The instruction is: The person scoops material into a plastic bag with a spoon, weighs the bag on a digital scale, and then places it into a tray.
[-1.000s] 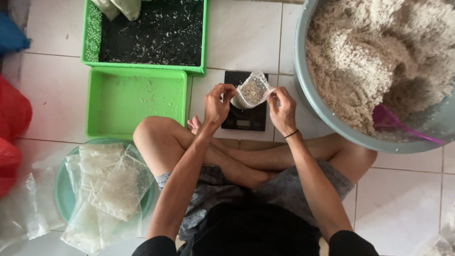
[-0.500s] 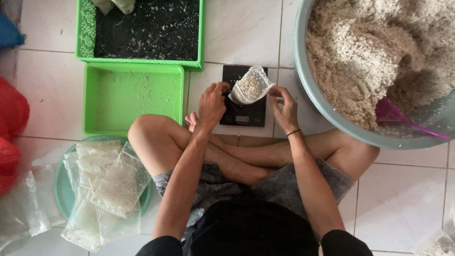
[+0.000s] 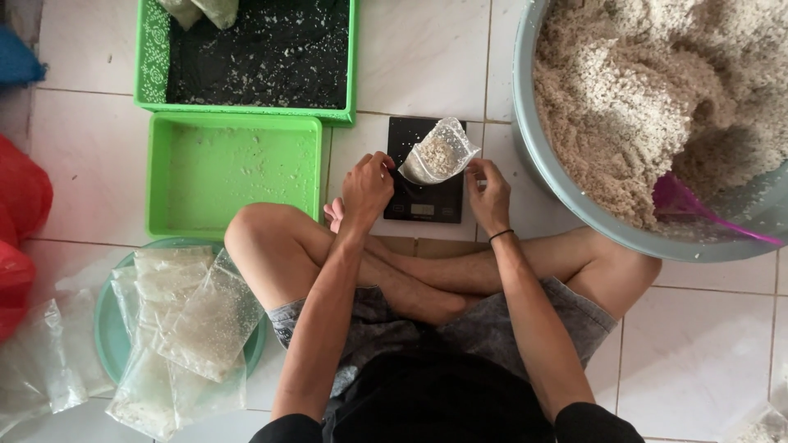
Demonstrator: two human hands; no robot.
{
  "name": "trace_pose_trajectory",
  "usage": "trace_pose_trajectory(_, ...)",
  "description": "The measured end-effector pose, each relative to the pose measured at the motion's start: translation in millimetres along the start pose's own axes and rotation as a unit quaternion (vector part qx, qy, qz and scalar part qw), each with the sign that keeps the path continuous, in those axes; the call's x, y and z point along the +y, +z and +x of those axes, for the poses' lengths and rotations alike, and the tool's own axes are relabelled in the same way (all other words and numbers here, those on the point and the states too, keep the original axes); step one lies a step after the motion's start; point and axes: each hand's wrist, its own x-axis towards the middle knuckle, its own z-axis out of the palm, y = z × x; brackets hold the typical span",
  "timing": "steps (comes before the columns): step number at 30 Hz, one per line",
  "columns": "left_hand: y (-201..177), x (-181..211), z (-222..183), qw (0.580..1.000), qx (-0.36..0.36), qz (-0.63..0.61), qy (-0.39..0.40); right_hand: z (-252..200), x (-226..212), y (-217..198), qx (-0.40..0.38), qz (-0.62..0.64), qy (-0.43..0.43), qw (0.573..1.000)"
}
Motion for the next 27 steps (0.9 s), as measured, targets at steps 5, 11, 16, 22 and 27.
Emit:
trace_pose_trajectory(5, 5.9, -3.2, 1.2, 1.000, 0.000, 0.001, 0.012, -1.1, 3.0, 0.6, 0.002, -0.010, 0.011, 1.000)
trace_pose_trajectory(11, 9.4, -8.3, 0.9, 1.000, -0.006, 0.022, 0.022, -2.7, 2.8, 0.4, -0.018, -0.021, 0.018, 0.999)
trace_pose_trajectory(16, 7.6, -6.0, -0.8, 1.000, -0.024, 0.005, 0.011, -1.7, -2.9, 1.1, -0.014, 0.025, 0.015, 0.999)
trace_pose_trajectory(22, -21.1, 27.1, -4.1, 0.992, -0.018, -0.111, 0.048, 2.5, -17.9, -0.8, 0.012, 0.170, -0.053, 0.984)
trace_pose_trajectory(27, -20.4, 30.8, -5.6, 0.958, 0.065, -0.238, 0.146, 2.0, -51.7, -13.3, 0.063, 0.186, -0.078, 0.977)
